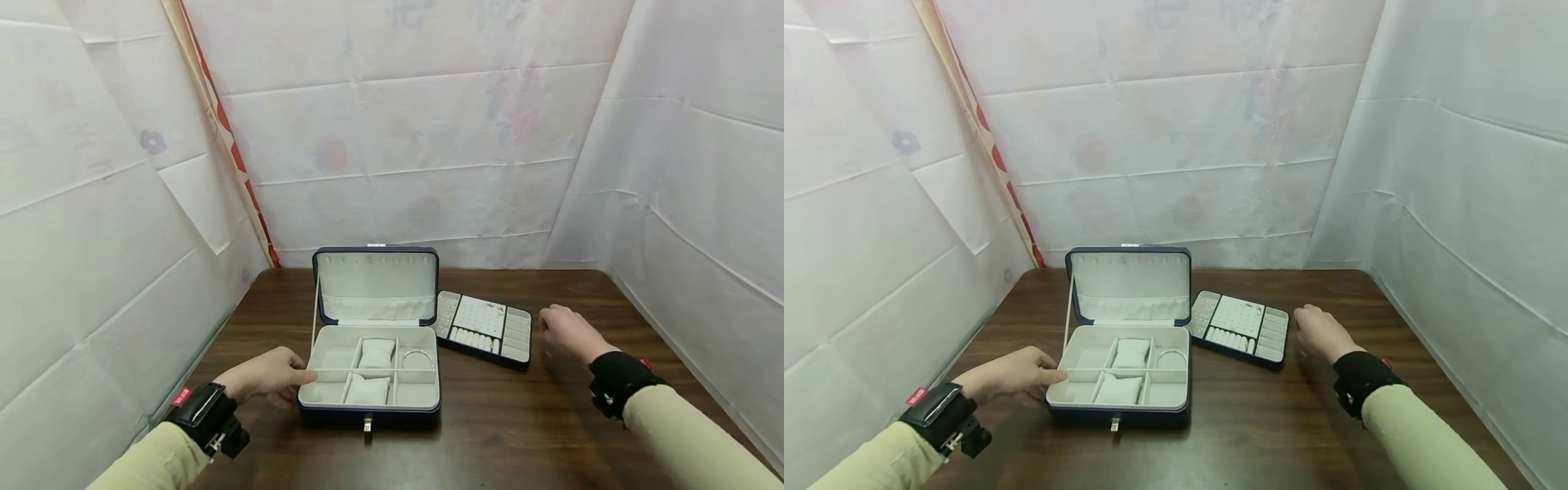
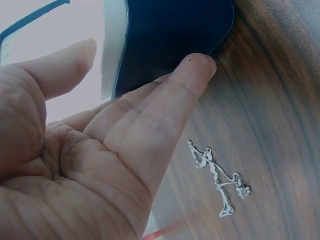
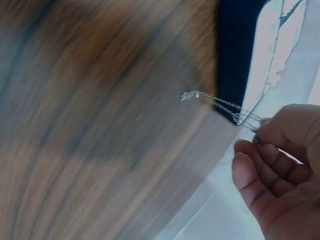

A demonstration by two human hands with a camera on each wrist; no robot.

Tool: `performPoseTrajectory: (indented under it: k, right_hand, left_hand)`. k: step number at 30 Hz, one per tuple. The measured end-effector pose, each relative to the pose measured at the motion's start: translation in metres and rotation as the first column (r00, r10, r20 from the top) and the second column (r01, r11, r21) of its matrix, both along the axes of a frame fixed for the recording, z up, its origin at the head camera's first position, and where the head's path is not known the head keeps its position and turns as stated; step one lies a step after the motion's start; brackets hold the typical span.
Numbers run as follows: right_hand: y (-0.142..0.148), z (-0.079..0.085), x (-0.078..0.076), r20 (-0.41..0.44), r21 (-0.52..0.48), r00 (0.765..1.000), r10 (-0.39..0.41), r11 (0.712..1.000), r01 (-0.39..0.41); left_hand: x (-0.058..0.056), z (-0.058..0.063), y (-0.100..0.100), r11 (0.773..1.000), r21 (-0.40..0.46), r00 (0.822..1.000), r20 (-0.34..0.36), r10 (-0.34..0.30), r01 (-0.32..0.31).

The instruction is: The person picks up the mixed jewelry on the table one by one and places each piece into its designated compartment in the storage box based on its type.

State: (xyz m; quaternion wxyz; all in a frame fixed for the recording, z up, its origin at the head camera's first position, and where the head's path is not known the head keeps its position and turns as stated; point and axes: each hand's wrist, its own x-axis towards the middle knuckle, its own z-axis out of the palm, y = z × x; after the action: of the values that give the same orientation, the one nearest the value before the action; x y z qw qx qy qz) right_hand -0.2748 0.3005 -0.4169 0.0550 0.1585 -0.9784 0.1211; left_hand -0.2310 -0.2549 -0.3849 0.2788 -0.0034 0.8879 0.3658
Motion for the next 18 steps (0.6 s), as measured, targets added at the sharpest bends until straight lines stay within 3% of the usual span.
performPoseTrajectory:
  k: [5, 11, 18]
  right_hand:
    - [-0.013, 0.008, -0.003, -0.091, -0.066, 0.996, 0.006, 0.998, -0.012]
    - [-0.033, 0.019, -0.004, -0.119, -0.123, 0.991, 0.054, 0.99, -0.068]
    - [-0.056, 0.026, -0.002, -0.138, -0.19, 0.984, 0.112, 0.972, -0.137]
  left_hand:
    - [0.001, 0.003, 0.001, 1.0, -0.012, 0.999, -0.042, -0.005, 0.004]
    - [-0.004, 0.011, 0.002, 0.999, -0.023, 0.99, -0.138, 0.032, -0.036]
    - [-0.013, 0.03, 0.01, 0.994, -0.043, 0.944, -0.322, 0.077, -0.096]
